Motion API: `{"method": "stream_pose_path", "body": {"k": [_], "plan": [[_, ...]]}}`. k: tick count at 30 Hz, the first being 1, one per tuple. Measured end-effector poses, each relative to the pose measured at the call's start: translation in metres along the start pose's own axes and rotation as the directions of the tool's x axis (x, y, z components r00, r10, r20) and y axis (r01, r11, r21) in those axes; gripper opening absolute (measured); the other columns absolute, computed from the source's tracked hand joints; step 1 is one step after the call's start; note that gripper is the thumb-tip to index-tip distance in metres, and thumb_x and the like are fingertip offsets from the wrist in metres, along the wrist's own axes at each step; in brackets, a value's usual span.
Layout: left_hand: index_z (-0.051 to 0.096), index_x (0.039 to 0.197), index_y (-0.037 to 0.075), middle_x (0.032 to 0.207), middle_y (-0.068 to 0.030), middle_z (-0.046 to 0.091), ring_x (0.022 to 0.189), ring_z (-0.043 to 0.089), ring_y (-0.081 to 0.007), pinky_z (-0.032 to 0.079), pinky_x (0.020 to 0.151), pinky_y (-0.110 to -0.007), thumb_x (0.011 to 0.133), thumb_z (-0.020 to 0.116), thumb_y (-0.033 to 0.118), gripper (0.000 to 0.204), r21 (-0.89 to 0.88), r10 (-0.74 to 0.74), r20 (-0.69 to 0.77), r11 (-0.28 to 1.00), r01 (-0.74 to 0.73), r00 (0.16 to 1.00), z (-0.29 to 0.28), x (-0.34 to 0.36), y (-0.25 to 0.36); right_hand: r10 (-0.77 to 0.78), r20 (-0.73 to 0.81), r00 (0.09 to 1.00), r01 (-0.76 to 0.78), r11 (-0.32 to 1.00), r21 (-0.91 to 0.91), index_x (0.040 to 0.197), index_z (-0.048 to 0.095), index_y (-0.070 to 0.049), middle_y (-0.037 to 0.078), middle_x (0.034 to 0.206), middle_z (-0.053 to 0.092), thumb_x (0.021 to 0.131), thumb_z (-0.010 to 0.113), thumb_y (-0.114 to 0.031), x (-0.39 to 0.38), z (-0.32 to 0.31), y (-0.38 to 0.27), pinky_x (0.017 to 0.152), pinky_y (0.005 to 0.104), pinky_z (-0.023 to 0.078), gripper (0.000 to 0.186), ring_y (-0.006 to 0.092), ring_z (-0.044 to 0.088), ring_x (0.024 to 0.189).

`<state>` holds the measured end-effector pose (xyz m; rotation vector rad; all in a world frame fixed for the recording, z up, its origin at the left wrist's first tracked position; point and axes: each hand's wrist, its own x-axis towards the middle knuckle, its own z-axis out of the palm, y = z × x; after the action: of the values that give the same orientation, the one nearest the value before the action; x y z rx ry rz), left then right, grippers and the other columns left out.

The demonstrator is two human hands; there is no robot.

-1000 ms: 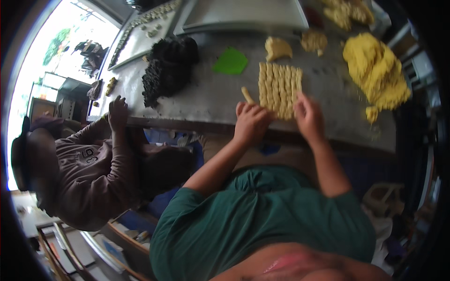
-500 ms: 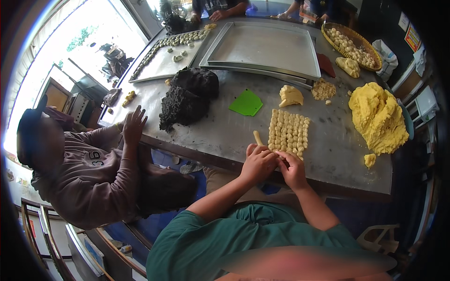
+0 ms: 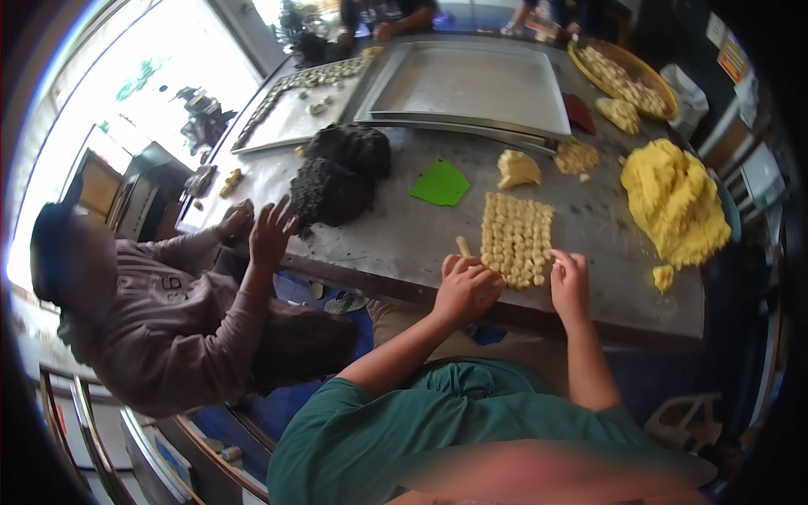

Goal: The person shapes small pieces of yellow dough by hand on a metal table, aligning them into a grid and rolling a long strand of dough into a curl.

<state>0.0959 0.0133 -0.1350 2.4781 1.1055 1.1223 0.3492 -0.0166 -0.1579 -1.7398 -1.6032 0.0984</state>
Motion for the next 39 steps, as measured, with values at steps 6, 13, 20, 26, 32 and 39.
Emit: {"method": "stream_pose_path", "body": {"k": [6, 13, 20, 26, 32, 39], "plan": [[0.074, 0.095, 0.016, 0.095, -0.0004, 0.072, 0.109, 0.063, -0.0228, 0.037, 0.105, -0.045, 0.087, 0.076, 0.028, 0.015, -0.029, -0.064, 0.03, 0.997, 0.065, 0.997, 0.005, -0.009, -0.006, 0.016, 0.152, 0.988, -0.003, 0.997, -0.083, 0.129, 0.068, -0.014, 0.017, 0.107, 0.069, 0.094, 0.065, -0.008, 0.003, 0.008, -0.008, 0.089, 0.0476, 0.053, 0.036, 0.0374, 0.065, 0.102], [0.076, 0.098, 0.015, 0.101, -0.0023, 0.072, 0.108, 0.062, -0.0255, 0.042, 0.099, -0.043, 0.087, 0.078, 0.026, 0.016, 0.004, -0.039, -0.023, 0.999, 0.039, 0.999, -0.005, -0.002, 0.001, -0.121, 0.001, 0.993, 0.12, 0.985, -0.126, 0.115, 0.072, -0.008, 0.011, 0.106, 0.07, 0.092, 0.07, -0.015, -0.02, -0.011, -0.035, 0.087, 0.0464, 0.052, 0.024, 0.0352, 0.063, 0.1], [0.074, 0.107, 0.019, 0.102, 0.0013, 0.072, 0.11, 0.062, -0.0216, 0.037, 0.104, -0.043, 0.089, 0.076, 0.032, 0.023, -0.019, -0.065, 0.022, 0.998, 0.065, 0.998, 0.001, -0.01, -0.007, -0.234, 0.081, 0.969, 0.242, 0.964, -0.109, 0.12, 0.068, -0.008, 0.012, 0.103, 0.07, 0.092, 0.072, -0.021, -0.034, -0.015, -0.044, 0.089, 0.0446, 0.05, 0.031, 0.0328, 0.063, 0.098], [0.073, 0.116, 0.015, 0.1, -0.0035, 0.073, 0.106, 0.064, -0.0249, 0.043, 0.1, -0.042, 0.079, 0.08, 0.022, 0.038, -0.04, -0.019, -0.011, 0.999, 0.018, 1.0, -0.002, -0.012, -0.01, -0.107, 0.262, 0.959, -0.024, 0.891, 0.453, 0.109, 0.066, -0.004, 0.013, 0.087, 0.071, 0.093, 0.075, -0.024, -0.025, 0.026, -0.08, 0.07, 0.0402, 0.056, 0.027, 0.0317, 0.071, 0.077], [0.069, 0.112, 0.014, 0.103, -0.0047, 0.072, 0.111, 0.062, -0.0255, 0.042, 0.103, -0.043, 0.088, 0.069, 0.027, 0.028, 0.075, -0.093, 0.162, 0.994, 0.081, 0.982, -0.001, 0.001, 0.001, -0.048, 0.097, 0.994, -0.011, 0.845, 0.534, 0.107, 0.065, -0.003, 0.015, 0.086, 0.072, 0.095, 0.075, -0.023, -0.021, 0.04, -0.066, 0.068, 0.0368, 0.056, 0.025, 0.0277, 0.07, 0.072], [0.069, 0.103, 0.015, 0.105, -0.0036, 0.07, 0.113, 0.061, -0.0248, 0.044, 0.101, -0.041, 0.087, 0.067, 0.026, 0.019, 0.093, -0.037, 0.213, 0.995, 0.017, 0.976, 0.011, -0.017, -0.018, -0.202, 0.111, 0.973, 0.135, 0.889, 0.438, 0.119, 0.068, -0.005, 0.014, 0.091, 0.071, 0.097, 0.07, -0.013, -0.027, 0.038, -0.079, 0.074, 0.0395, 0.055, 0.024, 0.0312, 0.07, 0.081]]}}
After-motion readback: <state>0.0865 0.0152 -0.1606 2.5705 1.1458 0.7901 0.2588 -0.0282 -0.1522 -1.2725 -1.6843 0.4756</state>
